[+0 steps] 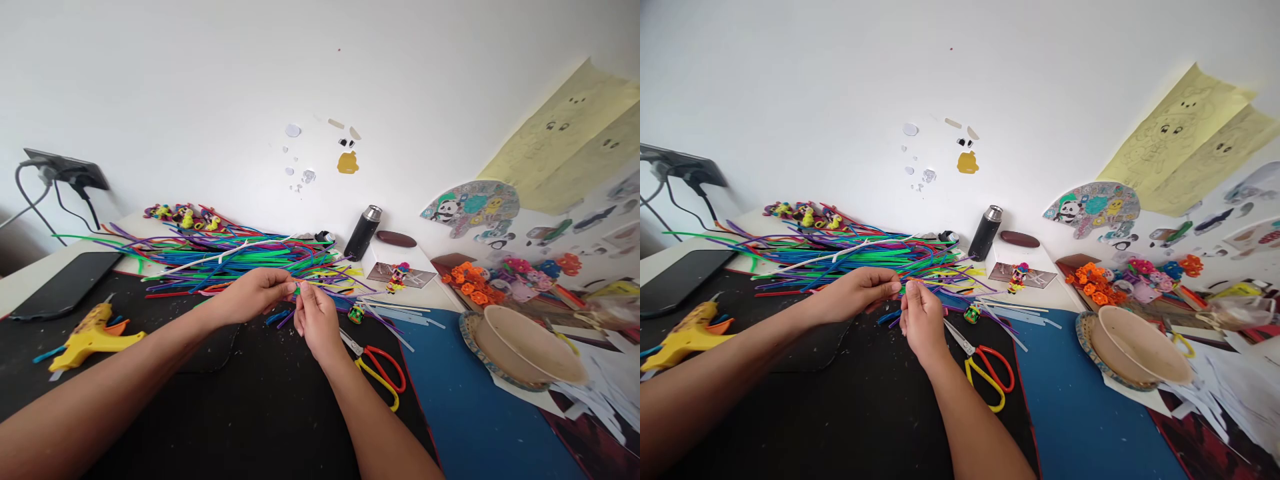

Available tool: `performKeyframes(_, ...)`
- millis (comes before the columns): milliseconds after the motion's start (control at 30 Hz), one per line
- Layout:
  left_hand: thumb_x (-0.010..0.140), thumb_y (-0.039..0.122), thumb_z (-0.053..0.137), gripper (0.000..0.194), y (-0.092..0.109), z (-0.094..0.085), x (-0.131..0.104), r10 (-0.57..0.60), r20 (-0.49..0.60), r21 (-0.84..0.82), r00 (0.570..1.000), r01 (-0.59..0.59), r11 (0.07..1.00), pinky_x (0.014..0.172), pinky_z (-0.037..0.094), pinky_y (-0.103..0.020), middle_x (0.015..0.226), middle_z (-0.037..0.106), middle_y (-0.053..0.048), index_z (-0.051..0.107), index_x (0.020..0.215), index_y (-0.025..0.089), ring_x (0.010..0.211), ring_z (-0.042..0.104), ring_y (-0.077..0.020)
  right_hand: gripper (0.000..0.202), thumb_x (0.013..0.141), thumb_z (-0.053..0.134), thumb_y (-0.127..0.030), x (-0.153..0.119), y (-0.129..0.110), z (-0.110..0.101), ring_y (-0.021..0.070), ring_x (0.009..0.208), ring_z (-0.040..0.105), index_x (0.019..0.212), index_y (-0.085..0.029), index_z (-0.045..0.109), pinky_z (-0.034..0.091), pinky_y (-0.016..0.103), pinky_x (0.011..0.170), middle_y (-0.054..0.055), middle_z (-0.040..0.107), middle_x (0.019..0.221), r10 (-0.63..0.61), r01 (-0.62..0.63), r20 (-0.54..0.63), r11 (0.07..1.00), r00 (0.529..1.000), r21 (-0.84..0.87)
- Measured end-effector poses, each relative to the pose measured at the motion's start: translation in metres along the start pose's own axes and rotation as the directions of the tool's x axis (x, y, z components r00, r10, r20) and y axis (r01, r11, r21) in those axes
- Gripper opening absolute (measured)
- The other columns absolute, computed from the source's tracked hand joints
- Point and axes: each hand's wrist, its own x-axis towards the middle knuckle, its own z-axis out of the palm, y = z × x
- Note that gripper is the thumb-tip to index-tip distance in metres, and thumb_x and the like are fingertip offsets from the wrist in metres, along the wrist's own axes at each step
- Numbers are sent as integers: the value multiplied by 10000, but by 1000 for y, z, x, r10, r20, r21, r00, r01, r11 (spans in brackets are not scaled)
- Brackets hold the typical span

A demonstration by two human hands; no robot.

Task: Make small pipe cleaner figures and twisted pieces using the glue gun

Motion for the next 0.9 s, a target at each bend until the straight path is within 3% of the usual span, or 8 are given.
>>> performKeyframes(100,945,727,482,535,0,1,-1,-3,-12,2,1000,3,1000,519,338,-267,582,465,54,524,779,220,526,418,-139,600,934,553,-772,0,1,-1,74,317,328,684,-233,469,259,215,351,-107,326,433,-12,12,11,999,1000,30)
performKeyframes(233,981,677,437,521,-3,4,2,4,-46,159,999,3,987,563,383,-277,623,559,18,574,786,213,587,512,-172,609,914,569,-782,4,5,-2,70,308,311,671,-235,456,231,215,337,-112,311,431,23,-23,-23,999,999,26)
performKeyframes(367,1019,549,466,410,1,0,-1,115,-78,323,990,-84,943,633,412,-273,815,706,-18,706,1023,216,690,589,-190,603,916,575,-770,5,5,-1,68,310,314,668,-232,461,230,216,336,-109,318,438,40,-39,-27,998,999,40)
performKeyframes(433,1022,509,495,373,4,-4,-4,176,-50,398,983,-141,906,656,418,-273,880,738,-27,716,1124,227,719,618,-195,597,920,583,-760,4,4,-1,69,312,319,669,-232,461,233,217,337,-106,328,438,37,-36,-25,998,999,60)
performKeyframes(600,1039,363,474,315,-1,-10,-3,276,51,574,960,-254,779,754,456,-286,985,791,-73,738,1118,210,849,705,-228,593,920,593,-754,2,4,1,70,312,308,670,-228,483,240,215,347,-107,323,408,54,-52,-19,996,998,77)
performKeyframes(767,1026,313,473,300,-7,-6,1,238,-30,594,971,-174,785,746,471,-287,959,813,-75,755,980,219,838,729,-234,608,908,584,-773,1,2,1,71,307,329,671,-217,515,246,216,354,-98,355,400,78,-77,-9,996,997,51)
performKeyframes(900,1018,331,463,313,-4,-2,-1,208,-78,531,975,-136,836,723,461,-288,953,812,-68,756,995,222,818,723,-232,602,916,558,-782,1,2,0,84,330,402,733,-209,555,278,217,372,-72,453,438,77,-77,3,996,997,37)
